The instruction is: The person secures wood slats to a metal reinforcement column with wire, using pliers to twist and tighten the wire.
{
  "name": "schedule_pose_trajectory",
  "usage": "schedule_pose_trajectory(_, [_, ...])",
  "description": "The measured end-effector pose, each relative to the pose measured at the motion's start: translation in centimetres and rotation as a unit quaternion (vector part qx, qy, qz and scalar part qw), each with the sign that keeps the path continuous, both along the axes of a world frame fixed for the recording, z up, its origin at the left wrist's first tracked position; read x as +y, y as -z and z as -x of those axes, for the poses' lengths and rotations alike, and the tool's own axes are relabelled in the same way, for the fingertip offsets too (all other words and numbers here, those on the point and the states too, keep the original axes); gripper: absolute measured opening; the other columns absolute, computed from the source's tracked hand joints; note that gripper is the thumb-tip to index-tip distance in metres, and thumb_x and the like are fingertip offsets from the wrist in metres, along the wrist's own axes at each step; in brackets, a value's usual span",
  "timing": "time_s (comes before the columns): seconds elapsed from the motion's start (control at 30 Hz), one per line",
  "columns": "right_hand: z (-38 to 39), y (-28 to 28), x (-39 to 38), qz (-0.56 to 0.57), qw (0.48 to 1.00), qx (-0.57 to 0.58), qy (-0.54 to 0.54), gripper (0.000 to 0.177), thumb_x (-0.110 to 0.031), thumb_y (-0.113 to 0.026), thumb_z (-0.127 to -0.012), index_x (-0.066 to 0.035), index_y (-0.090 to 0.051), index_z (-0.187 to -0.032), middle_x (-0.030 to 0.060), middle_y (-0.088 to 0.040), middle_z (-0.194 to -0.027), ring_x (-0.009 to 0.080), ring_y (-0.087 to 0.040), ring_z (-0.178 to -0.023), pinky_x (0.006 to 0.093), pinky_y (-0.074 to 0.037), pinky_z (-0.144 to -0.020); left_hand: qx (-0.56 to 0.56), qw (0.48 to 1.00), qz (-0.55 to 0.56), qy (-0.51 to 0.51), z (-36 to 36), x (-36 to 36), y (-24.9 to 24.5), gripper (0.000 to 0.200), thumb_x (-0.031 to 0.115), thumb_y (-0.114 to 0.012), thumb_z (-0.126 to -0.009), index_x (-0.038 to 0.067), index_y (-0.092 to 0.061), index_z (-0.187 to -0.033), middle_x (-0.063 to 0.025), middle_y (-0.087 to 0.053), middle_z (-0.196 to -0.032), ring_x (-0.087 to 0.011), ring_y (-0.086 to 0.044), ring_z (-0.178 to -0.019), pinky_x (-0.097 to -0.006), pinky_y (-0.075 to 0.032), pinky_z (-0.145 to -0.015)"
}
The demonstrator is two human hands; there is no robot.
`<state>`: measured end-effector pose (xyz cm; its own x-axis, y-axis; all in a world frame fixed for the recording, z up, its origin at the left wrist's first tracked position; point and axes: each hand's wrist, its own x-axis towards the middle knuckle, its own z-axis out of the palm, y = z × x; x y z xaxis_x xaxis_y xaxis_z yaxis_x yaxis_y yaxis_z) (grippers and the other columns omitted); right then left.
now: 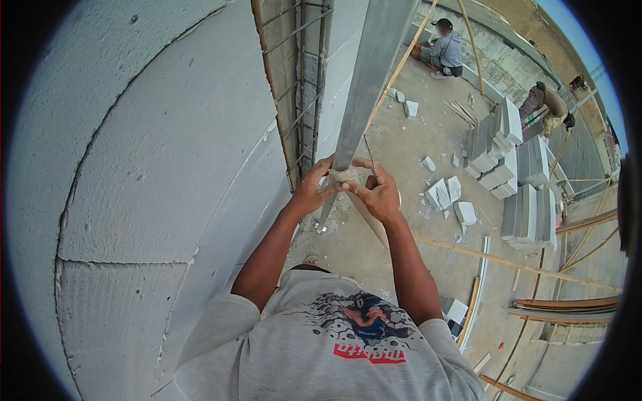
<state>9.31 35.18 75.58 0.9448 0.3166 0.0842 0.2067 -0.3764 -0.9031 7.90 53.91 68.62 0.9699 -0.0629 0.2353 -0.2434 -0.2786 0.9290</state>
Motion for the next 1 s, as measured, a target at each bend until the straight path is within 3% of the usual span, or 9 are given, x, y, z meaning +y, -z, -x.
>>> schedule_pose_trajectory(0.1, [0.0, 0.5, -0.1, 0.001, 1.000, 0.017, -0.001, 0.058, -0.022, -0.085, -0.070, -0.008, -0.062, -0.121, -0.0018, -0.059, -0.093, 0.0041, -0.035, -0.055, 0.0218, -0.033, -0.050, 0.007, 1.000, 0.018, 0.017, 0.1, 0.4, -0.6, 0.080, 0.048, -0.076, -0.075, 0.004, -0.047, -0.134, -0.0122, -0.056, -0.125, -0.0233, -0.054, -0.116, -0.0361, -0.041, -0.099])
schedule_pose_trajectory(0.17, [-0.2, 1.1, 0.0, -0.071, 0.997, -0.019, -0.016, 0.059, -0.022, -0.084, -0.070, -0.008, -0.062, -0.123, -0.0020, -0.058, -0.096, 0.0037, -0.035, -0.055, 0.0215, -0.033, -0.050, 0.003, 0.999, 0.031, 0.018, -0.1, 0.7, 0.2, 0.081, 0.048, -0.078, -0.073, 0.004, -0.048, -0.134, -0.0114, -0.057, -0.124, -0.0228, -0.054, -0.115, -0.0358, -0.041, -0.099])
schedule_pose_trajectory(0.3, [-0.5, 2.1, 0.0, -0.042, 0.997, -0.050, -0.050, 0.061, -0.022, -0.084, -0.070, -0.007, -0.060, -0.124, -0.0022, -0.058, -0.100, 0.0035, -0.035, -0.055, 0.0208, -0.032, -0.050, 0.032, 0.997, 0.063, 0.032, 0.1, 1.0, -0.3, 0.084, 0.045, -0.084, -0.066, 0.005, -0.050, -0.131, -0.0098, -0.059, -0.120, -0.0207, -0.055, -0.113, -0.0348, -0.042, -0.098])
schedule_pose_trajectory(0.4, [-0.3, 2.4, 0.0, -0.044, 0.997, -0.053, -0.045, 0.063, -0.023, -0.085, -0.069, -0.005, -0.060, -0.124, -0.0026, -0.059, -0.095, 0.0031, -0.036, -0.056, 0.0202, -0.032, -0.050, 0.048, 0.997, 0.048, 0.032, -0.1, 1.2, -0.3, 0.084, 0.043, -0.085, -0.064, 0.005, -0.051, -0.130, -0.0092, -0.061, -0.117, -0.0197, -0.056, -0.110, -0.0344, -0.043, -0.096])
schedule_pose_trajectory(0.57, [-0.7, 3.1, -0.2, -0.090, 0.992, 0.072, -0.048, 0.062, -0.026, -0.086, -0.069, 0.000, -0.061, -0.121, -0.0043, -0.056, -0.068, 0.0029, -0.042, -0.057, 0.0210, -0.034, -0.052, 0.038, 0.997, 0.060, 0.043, -0.1, 1.3, -0.8, 0.080, 0.043, -0.086, -0.062, 0.003, -0.054, -0.123, -0.0095, -0.062, -0.112, -0.0201, -0.058, -0.104, -0.0344, -0.045, -0.092])
schedule_pose_trajectory(0.67, [-0.7, 2.5, 0.0, -0.039, 0.997, 0.025, -0.054, 0.063, -0.029, -0.086, -0.069, 0.000, -0.062, -0.119, -0.0039, -0.055, -0.065, 0.0042, -0.044, -0.057, 0.0221, -0.035, -0.053, 0.037, 0.998, 0.033, 0.041, 0.2, 1.3, -1.4, 0.080, 0.045, -0.086, -0.061, 0.002, -0.054, -0.120, -0.0103, -0.063, -0.109, -0.0208, -0.059, -0.101, -0.0349, -0.046, -0.090])
schedule_pose_trajectory(1.0, [-0.7, 1.9, 0.3, -0.019, 0.997, 0.042, -0.058, 0.063, -0.032, -0.087, -0.066, -0.001, -0.063, -0.116, -0.0029, -0.056, -0.062, 0.0053, -0.047, -0.058, 0.0231, -0.037, -0.055, 0.040, 0.999, 0.009, 0.030, 0.5, 1.2, -0.7, 0.075, 0.053, -0.081, -0.063, 0.002, -0.058, -0.113, -0.0095, -0.064, -0.097, -0.0206, -0.060, -0.092, -0.0365, -0.047, -0.084])
